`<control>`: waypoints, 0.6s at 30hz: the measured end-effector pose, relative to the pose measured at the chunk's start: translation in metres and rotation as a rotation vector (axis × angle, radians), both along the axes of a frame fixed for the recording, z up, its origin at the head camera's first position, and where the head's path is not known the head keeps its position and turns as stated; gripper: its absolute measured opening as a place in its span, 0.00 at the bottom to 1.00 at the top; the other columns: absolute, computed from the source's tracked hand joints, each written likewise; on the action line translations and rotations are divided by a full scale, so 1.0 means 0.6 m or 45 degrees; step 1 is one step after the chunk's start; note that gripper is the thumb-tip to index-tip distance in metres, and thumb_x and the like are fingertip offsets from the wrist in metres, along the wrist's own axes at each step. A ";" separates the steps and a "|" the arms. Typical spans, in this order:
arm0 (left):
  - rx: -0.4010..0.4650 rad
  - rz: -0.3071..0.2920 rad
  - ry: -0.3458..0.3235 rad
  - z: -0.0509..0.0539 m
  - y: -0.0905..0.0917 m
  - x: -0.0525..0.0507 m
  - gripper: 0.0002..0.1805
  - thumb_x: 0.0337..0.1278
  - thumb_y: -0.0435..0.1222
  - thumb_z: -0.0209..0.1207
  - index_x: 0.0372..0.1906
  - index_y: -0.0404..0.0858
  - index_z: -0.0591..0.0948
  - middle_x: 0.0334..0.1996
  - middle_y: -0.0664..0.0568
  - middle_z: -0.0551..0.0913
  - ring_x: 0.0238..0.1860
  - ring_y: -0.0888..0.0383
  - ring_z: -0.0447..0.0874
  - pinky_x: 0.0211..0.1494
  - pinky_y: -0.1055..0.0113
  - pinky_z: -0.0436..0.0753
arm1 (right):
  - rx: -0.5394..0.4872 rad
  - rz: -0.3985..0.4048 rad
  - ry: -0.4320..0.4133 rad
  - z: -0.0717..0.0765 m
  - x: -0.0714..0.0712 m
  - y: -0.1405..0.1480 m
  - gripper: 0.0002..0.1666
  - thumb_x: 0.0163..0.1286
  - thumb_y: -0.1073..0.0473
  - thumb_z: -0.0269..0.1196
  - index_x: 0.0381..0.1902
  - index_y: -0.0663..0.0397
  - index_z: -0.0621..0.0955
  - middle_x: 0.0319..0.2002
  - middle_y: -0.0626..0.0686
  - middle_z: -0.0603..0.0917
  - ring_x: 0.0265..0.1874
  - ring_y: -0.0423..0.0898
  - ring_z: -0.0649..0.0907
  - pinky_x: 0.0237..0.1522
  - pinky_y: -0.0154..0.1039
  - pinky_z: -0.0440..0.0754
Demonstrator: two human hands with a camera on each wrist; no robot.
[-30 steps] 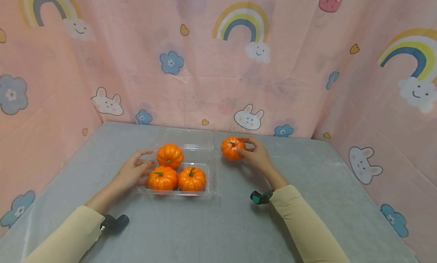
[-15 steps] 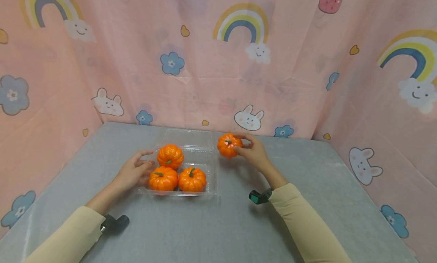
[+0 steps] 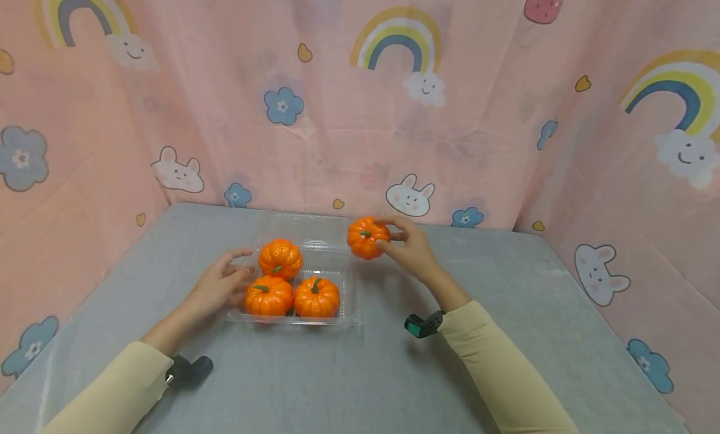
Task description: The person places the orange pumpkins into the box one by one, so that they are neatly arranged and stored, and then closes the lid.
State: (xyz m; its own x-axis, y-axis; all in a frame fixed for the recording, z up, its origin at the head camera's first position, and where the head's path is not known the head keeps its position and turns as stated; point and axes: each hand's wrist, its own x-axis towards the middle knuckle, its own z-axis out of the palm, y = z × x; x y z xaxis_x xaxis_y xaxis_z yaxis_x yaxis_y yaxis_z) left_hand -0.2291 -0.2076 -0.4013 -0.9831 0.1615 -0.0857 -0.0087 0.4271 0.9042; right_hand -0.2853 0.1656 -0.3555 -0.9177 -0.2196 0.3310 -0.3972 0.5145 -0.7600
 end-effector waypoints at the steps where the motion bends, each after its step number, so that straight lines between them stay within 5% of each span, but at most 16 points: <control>1: -0.001 0.000 0.003 0.000 0.000 0.000 0.27 0.73 0.43 0.44 0.73 0.44 0.57 0.65 0.31 0.69 0.56 0.40 0.80 0.46 0.57 0.86 | 0.006 0.010 0.014 0.000 0.000 -0.002 0.23 0.64 0.61 0.65 0.58 0.51 0.77 0.62 0.55 0.76 0.56 0.57 0.79 0.54 0.53 0.81; 11: 0.015 0.000 0.011 -0.001 0.001 -0.001 0.28 0.73 0.44 0.45 0.72 0.43 0.57 0.64 0.31 0.70 0.55 0.41 0.81 0.45 0.58 0.87 | -0.014 0.114 0.067 0.003 0.007 -0.032 0.23 0.63 0.68 0.64 0.57 0.61 0.77 0.59 0.61 0.77 0.57 0.60 0.77 0.56 0.56 0.80; 18: 0.003 -0.004 0.010 -0.002 -0.001 0.000 0.28 0.73 0.44 0.45 0.73 0.43 0.57 0.64 0.31 0.70 0.54 0.41 0.81 0.45 0.57 0.87 | -0.036 0.176 0.043 -0.002 0.012 -0.045 0.23 0.63 0.64 0.66 0.57 0.51 0.78 0.61 0.54 0.75 0.53 0.56 0.80 0.50 0.50 0.84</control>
